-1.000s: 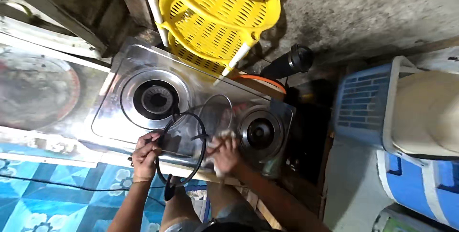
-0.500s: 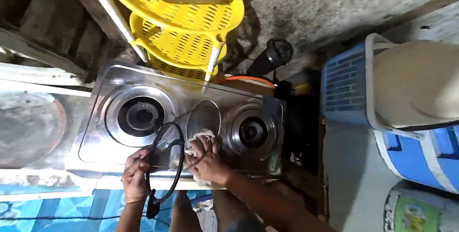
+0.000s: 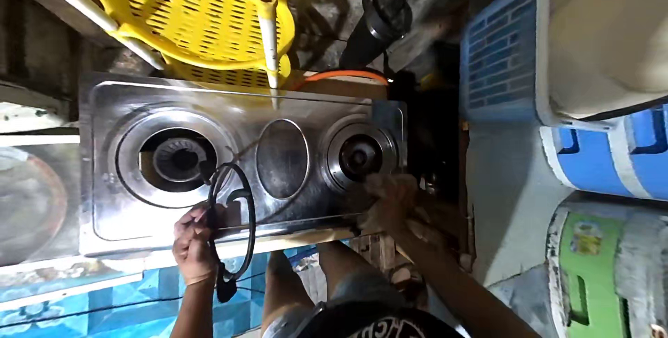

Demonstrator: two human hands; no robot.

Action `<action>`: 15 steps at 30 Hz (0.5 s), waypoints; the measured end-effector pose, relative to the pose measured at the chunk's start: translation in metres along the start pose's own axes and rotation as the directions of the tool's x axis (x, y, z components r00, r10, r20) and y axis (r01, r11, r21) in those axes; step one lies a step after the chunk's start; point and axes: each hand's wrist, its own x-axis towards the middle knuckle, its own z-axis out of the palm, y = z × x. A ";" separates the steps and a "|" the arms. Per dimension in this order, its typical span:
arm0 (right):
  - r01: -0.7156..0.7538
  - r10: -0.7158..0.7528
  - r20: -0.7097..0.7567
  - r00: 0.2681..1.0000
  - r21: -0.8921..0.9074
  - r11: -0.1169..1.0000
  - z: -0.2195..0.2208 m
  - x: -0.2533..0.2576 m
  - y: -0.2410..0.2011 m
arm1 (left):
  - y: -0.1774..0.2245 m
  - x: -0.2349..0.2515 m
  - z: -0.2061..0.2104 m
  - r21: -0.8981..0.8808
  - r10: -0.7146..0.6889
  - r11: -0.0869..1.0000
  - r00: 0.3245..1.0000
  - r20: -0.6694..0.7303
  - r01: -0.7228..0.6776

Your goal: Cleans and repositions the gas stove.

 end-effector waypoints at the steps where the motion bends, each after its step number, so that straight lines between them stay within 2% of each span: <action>1: 0.088 -0.088 0.045 0.995 0.013 0.996 0.010 -0.028 -0.027 | -0.001 0.000 -0.001 0.005 0.003 1.000 1.000 0.004 -0.003; 2: 0.218 -0.218 0.036 0.975 0.012 0.976 0.023 -0.046 -0.059 | -0.001 0.001 -0.002 0.008 0.008 1.000 1.000 0.013 -0.008; 3: 0.368 -0.367 -0.035 0.930 0.021 0.930 0.042 -0.058 -0.091 | -0.002 0.002 -0.004 0.005 0.011 1.000 1.000 0.024 -0.011; 4: 0.525 -0.514 -0.175 0.840 0.021 0.851 0.067 -0.063 -0.122 | -0.001 0.003 -0.005 0.006 0.009 1.000 0.999 0.038 -0.009; 5: 0.657 -0.629 -0.234 0.741 0.058 0.752 0.086 -0.067 -0.153 | 0.001 0.004 -0.007 0.008 -0.003 1.000 0.999 0.046 0.003; 6: 0.741 -0.720 -0.183 0.669 0.097 0.664 0.094 -0.070 -0.183 | 0.002 0.003 -0.008 0.013 -0.027 1.000 0.999 0.044 0.027; 8: 0.821 -0.839 0.015 0.543 0.202 0.535 0.084 -0.071 -0.225 | 0.009 0.001 -0.007 0.032 -0.096 0.995 0.995 0.018 0.095; 9: 0.853 -0.873 0.007 0.489 0.208 0.479 0.079 -0.067 -0.230 | 0.012 0.002 -0.007 0.047 -0.117 0.992 0.993 0.028 0.116; 10: 0.875 -0.887 -0.066 0.458 0.212 0.436 0.077 -0.063 -0.224 | 0.010 0.003 -0.010 0.048 -0.109 0.993 0.993 0.043 0.107; 11: 0.874 -0.874 -0.150 0.463 0.241 0.422 0.073 -0.058 -0.206 | 0.006 0.004 -0.013 0.048 -0.087 0.995 0.995 0.053 0.084; 12: 0.855 -0.825 -0.237 0.513 0.226 0.467 0.068 -0.053 -0.180 | 0.002 0.005 -0.016 0.047 -0.064 0.997 0.996 0.063 0.061; 13: 0.795 -0.747 -0.272 0.607 0.233 0.561 0.059 -0.045 -0.148 | 0.001 0.006 -0.018 0.055 -0.043 0.998 0.995 0.086 0.039; 14: 0.683 -0.662 -0.177 0.728 0.265 0.680 0.040 -0.032 -0.115 | 0.001 0.008 -0.017 0.055 -0.028 0.998 0.995 0.099 0.022; 15: 0.505 -0.536 0.031 0.843 0.297 0.811 0.016 -0.011 -0.083 | 0.003 0.008 -0.014 0.050 -0.015 0.999 0.995 0.104 0.009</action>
